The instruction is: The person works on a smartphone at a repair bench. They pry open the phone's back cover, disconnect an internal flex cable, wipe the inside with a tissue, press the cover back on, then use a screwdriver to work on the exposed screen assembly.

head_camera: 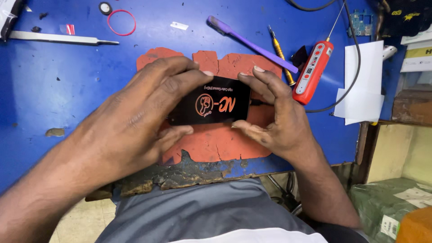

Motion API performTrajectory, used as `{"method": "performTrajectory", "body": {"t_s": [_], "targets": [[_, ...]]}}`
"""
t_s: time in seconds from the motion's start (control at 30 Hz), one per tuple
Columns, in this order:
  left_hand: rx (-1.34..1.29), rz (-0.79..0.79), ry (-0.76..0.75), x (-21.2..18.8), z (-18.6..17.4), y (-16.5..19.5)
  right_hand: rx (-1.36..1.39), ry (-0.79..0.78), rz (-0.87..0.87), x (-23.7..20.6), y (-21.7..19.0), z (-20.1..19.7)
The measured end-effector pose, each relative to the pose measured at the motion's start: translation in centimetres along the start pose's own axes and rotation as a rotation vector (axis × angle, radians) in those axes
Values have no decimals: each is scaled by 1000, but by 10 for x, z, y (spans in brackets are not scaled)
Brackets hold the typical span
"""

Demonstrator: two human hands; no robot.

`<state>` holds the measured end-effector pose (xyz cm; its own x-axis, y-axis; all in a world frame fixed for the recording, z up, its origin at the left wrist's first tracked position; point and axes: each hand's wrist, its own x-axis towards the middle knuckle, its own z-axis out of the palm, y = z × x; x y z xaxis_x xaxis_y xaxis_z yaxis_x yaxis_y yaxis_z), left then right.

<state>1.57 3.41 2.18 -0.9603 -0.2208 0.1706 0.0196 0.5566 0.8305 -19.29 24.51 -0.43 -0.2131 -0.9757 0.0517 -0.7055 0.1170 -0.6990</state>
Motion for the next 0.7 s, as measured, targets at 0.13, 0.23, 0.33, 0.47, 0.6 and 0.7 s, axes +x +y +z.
{"method": "performTrajectory", "body": {"t_s": [0.13,0.23,0.33,0.47,0.6,0.7], "targets": [[49,16,42,-3,5,-7,-45,-1,5,0,-1,-1],[114,12,50,-5,10,-12,-66,1,5,0,-1,-1],[122,25,62,-3,13,-17,-79,-3,6,0,0,0],[120,-23,41,-3,16,-20,-40,-21,58,0,-1,0],[96,-39,45,-2,17,-22,-79,-6,63,4,-5,1],[76,-27,57,-2,19,-25,-205,-57,-28,8,-8,-4]]}}
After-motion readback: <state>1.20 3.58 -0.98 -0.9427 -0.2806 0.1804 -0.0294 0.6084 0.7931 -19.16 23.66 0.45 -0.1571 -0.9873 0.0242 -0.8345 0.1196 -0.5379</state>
